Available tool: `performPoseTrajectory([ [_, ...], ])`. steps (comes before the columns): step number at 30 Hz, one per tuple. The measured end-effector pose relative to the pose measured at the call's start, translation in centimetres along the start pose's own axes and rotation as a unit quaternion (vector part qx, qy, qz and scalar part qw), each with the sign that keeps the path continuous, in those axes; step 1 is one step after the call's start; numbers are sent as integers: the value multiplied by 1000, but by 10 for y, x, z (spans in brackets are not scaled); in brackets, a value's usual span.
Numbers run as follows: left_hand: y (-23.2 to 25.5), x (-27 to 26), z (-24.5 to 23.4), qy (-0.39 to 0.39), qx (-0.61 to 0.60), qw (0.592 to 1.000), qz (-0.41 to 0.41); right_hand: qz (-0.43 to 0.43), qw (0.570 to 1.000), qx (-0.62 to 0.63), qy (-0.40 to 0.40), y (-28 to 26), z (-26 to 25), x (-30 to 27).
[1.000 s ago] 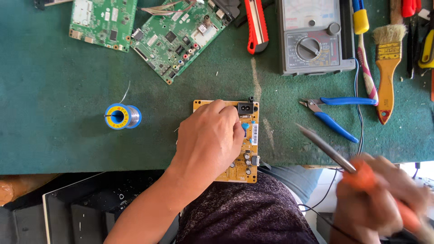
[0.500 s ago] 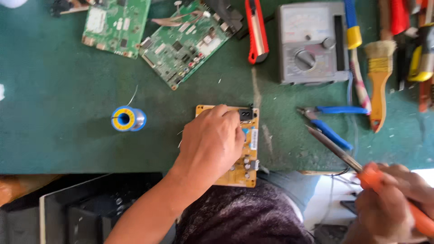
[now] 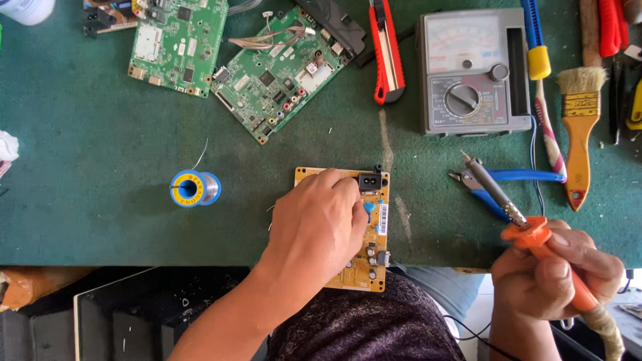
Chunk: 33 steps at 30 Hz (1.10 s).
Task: The person solders components on a yellow circuit board using a soldering iron and solder wire. They then use a multimeter to test connections on the board and flip it over to inspect the green underside.
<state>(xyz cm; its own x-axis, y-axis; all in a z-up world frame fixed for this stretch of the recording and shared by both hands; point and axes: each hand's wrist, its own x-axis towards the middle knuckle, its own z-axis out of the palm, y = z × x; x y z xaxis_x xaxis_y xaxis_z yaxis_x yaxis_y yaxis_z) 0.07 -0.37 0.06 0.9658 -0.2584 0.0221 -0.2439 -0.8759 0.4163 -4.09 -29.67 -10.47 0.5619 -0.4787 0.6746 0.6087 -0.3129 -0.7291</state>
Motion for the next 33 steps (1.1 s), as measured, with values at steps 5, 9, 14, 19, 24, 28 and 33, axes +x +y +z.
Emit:
performPoseTrajectory([
  [5, 2, 1, -4, -19, 2, 1000, -4, 3, 1000, 18, 8, 4, -3, -1],
  [9, 1, 2, -3, -10, 3, 1000, -1, 15, 1000, 26, -5, 5, -8, -6],
  [14, 1, 1, -4, -7, 11, 1000, 4, 19, 999, 33, 6, 8, -12, -9],
  [19, 1, 1, -4, -3, 14, 1000, 6, 21, 999, 16, 24, 11, -14, -13],
  [24, 1, 1, -3, 0, 23, 1000, 6, 35, 998, 47, 13, 9, -11, -12],
  [28, 2, 1, -2, -8, 19, 1000, -4, 15, 999, 28, 25, 12, -12, -13],
  [33, 2, 1, -2, -9, 32, 999, -8, 18, 998, 56, 23, 18, -17, -16],
])
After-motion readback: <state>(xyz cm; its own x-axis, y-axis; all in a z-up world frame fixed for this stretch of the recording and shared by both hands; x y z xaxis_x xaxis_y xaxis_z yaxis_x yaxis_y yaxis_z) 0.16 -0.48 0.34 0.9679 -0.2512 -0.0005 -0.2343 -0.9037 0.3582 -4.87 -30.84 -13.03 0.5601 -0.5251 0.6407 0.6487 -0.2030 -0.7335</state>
